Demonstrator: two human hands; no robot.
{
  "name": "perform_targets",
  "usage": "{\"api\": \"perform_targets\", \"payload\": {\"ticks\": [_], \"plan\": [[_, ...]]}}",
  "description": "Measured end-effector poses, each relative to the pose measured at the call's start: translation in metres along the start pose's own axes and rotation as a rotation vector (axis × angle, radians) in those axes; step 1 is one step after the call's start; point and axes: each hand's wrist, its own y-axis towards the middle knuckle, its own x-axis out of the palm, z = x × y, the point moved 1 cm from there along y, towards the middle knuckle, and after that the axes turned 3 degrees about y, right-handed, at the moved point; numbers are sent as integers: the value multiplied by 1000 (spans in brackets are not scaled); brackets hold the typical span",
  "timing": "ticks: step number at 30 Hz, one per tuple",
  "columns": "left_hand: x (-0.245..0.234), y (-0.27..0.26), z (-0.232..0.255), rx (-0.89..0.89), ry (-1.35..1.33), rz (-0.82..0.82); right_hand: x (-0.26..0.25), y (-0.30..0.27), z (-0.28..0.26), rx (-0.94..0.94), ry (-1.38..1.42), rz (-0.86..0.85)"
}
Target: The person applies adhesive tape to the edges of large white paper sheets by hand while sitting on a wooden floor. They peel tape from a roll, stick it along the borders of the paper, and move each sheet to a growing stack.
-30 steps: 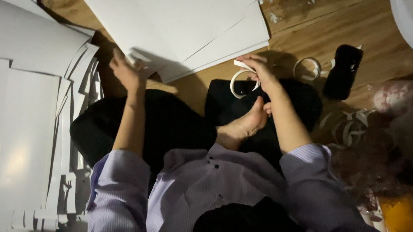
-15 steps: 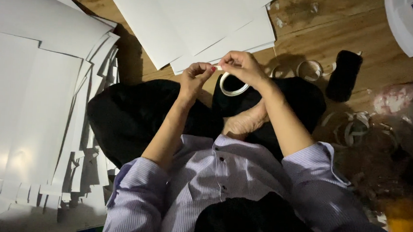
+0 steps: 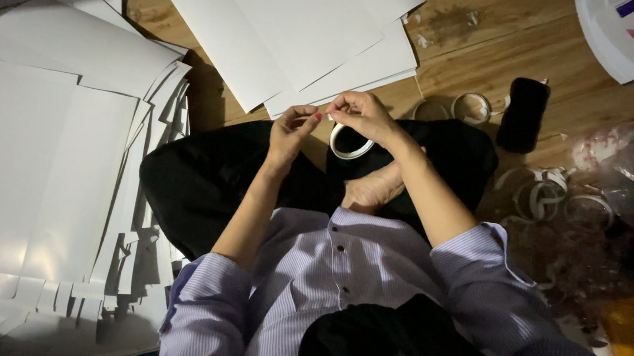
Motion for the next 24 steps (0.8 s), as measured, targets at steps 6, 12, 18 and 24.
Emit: {"api": "perform_targets", "payload": {"ticks": [6, 12, 18, 24], "plan": [[0, 15, -22, 38, 112, -28, 0, 5, 12, 16, -66, 4], [-9, 30, -45, 7, 364, -40, 2, 17, 49, 57, -221, 22], [-33, 42, -74, -3, 855, 4, -32, 32, 140, 175, -477, 139], [-21, 73, -72, 65, 1460, -159, -138, 71, -13, 215, 221, 508]]}}
